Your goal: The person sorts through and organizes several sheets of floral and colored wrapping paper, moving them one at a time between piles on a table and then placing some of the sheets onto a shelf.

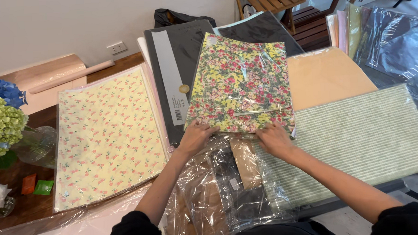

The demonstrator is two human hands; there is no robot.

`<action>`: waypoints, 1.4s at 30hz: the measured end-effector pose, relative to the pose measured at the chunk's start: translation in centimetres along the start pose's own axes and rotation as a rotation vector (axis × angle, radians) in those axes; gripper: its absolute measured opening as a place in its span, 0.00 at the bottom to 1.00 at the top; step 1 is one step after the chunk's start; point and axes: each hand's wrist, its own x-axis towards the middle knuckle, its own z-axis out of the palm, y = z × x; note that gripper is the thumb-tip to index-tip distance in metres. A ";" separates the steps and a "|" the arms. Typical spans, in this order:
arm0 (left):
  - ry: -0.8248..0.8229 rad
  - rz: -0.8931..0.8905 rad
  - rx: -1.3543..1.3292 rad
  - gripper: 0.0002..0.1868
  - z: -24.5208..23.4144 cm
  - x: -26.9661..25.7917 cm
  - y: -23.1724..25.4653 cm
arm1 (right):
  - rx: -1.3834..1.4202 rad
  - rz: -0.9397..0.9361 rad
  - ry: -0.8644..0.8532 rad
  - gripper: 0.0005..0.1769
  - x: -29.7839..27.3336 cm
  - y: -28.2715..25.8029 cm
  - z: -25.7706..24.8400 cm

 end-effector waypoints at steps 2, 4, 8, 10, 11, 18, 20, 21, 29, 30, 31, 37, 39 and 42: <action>-0.029 -0.014 -0.010 0.21 -0.5 0.1 0.3 | -0.047 0.059 0.058 0.13 -0.7 0.4 0.4; -0.059 -0.029 -0.023 0.21 -1.0 0.2 1.0 | -0.094 0.117 0.114 0.12 -1.5 0.4 0.8; -0.062 -0.032 -0.008 0.22 -2.0 0.9 1.5 | -0.152 0.334 0.065 0.10 -2.0 -1.1 1.1; -0.063 -0.040 0.024 0.22 -2.0 1.0 0.8 | -0.167 0.384 0.103 0.10 -1.5 -1.8 1.7; -0.054 -0.050 0.031 0.23 -1.8 0.8 0.2 | -0.095 0.377 0.120 0.09 -1.0 -2.0 2.3; -0.024 -0.245 -0.017 0.28 -3.5 -3.8 -2.8 | 0.047 0.100 0.312 0.10 3.6 -2.4 0.6; -0.101 -0.347 -0.066 0.26 -3.0 -5.3 -2.7 | -0.023 0.025 0.361 0.08 4.9 -1.6 0.4; -0.176 -0.440 -0.121 0.25 -2.7 -5.9 -2.7 | -0.096 -0.041 0.409 0.06 5.6 -1.2 0.3; -0.256 -0.461 -0.145 0.09 0.1 -7.1 -1.8 | -0.182 -0.284 0.494 0.03 5.2 1.9 0.3; -0.303 -0.460 -0.120 0.10 0.0 -6.9 -1.8 | -0.163 -0.320 0.496 0.03 5.2 2.3 0.5; -0.302 -0.460 -0.122 0.10 -0.1 -6.9 -1.9 | -0.165 -0.321 0.495 0.03 5.0 2.3 0.5; -0.412 -0.470 -0.077 0.13 -0.6 -7.0 -3.2 | -0.215 -0.326 0.490 0.12 5.1 1.8 1.3; -0.487 -0.530 -0.173 0.14 -1.0 -7.7 -3.2 | -0.165 -0.256 0.361 0.15 5.2 1.7 1.9; -0.485 -0.522 -0.182 0.12 -1.4 -8.0 -3.5 | -0.134 -0.235 0.301 0.17 5.4 1.7 1.9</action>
